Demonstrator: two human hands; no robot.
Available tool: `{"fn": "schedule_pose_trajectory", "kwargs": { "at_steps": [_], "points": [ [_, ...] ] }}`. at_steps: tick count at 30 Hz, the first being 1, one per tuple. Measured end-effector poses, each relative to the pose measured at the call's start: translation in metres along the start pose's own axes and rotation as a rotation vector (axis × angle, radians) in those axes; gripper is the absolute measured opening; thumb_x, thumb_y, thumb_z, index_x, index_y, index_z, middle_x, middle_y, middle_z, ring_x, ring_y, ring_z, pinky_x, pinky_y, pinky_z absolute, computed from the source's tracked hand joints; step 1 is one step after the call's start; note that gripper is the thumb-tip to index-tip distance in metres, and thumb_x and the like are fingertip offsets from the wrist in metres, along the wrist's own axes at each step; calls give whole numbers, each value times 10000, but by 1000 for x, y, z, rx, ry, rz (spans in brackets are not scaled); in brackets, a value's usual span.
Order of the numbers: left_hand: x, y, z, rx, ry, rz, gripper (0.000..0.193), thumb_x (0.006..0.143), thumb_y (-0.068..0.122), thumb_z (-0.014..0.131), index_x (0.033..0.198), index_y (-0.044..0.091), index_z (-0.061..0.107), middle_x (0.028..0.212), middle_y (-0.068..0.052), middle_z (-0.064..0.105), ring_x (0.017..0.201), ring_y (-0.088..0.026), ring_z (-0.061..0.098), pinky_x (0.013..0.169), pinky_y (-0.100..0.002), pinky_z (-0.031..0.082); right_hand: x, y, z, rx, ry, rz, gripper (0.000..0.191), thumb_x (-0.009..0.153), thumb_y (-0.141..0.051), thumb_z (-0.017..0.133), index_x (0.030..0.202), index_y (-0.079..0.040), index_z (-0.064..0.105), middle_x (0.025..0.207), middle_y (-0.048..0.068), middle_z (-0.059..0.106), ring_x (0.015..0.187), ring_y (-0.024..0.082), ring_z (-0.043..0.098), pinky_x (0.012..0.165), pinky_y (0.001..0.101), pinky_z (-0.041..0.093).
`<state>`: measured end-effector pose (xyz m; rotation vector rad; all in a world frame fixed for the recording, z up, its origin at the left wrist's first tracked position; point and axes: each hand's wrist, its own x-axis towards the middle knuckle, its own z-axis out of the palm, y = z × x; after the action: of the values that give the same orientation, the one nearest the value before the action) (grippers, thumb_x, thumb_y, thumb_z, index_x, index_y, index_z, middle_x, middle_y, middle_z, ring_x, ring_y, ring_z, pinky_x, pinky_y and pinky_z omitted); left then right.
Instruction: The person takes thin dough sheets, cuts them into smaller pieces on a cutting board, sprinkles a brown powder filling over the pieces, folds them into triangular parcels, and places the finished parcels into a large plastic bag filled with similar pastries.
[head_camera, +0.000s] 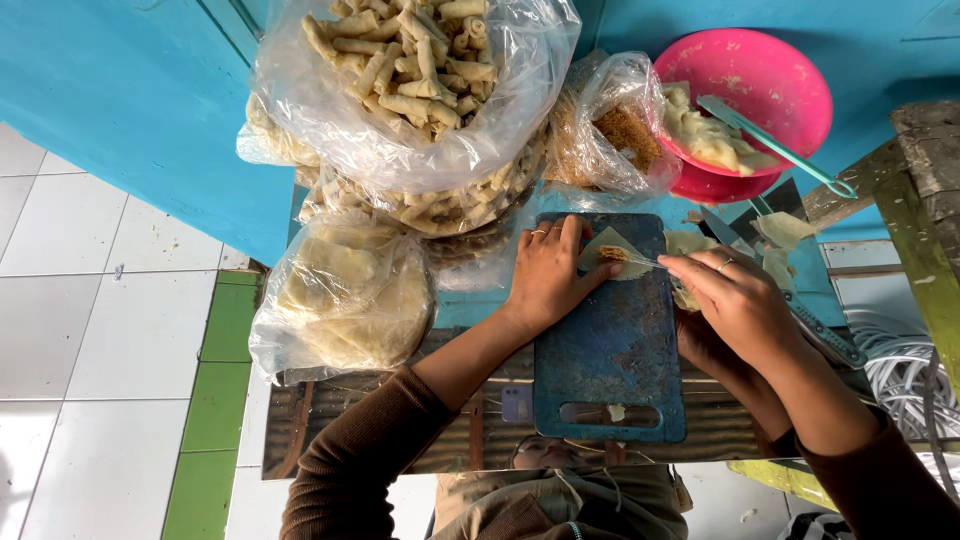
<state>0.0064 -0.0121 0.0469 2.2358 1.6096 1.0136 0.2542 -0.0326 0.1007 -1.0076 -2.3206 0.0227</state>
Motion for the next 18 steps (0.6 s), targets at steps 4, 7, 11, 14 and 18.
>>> {"fn": "schedule_pose_trajectory", "kwargs": {
  "at_steps": [4,7,11,14,18],
  "points": [
    [1,-1,4,32,10,3,595,814,586,765,1059,84,558,1015,-84,675,1028,-311,626,886,-473,436,1,0,-1,-10,12,-32,351,880,41,708,1212,-70,720,1046,105,719,971,284,692,821,387,570],
    [0,-2,6,33,12,9,601,811,594,757,1060,83,564,1018,-81,676,1032,-309,628,880,-472,440,0,1,0,-8,18,-14,344,886,43,702,1209,-75,723,1034,104,721,956,282,695,816,386,570],
    [1,-2,6,31,12,11,605,815,606,754,1054,83,567,1020,-76,680,1029,-309,631,883,-473,444,-2,8,6,68,-2,81,272,931,16,686,1185,-72,727,1004,110,716,904,274,705,771,373,563],
    [0,-2,5,27,26,19,600,817,607,750,1048,84,569,1018,-76,678,1034,-310,634,878,-472,445,-3,14,11,158,-39,171,211,969,-22,670,1166,-68,729,986,108,719,877,254,718,744,359,560],
    [3,0,4,24,7,-16,578,808,601,742,1030,94,576,912,-56,666,972,-284,639,854,-463,443,-5,21,17,243,-82,267,188,986,-57,651,1156,-66,732,995,106,735,915,222,753,736,334,574]
  ]
}}
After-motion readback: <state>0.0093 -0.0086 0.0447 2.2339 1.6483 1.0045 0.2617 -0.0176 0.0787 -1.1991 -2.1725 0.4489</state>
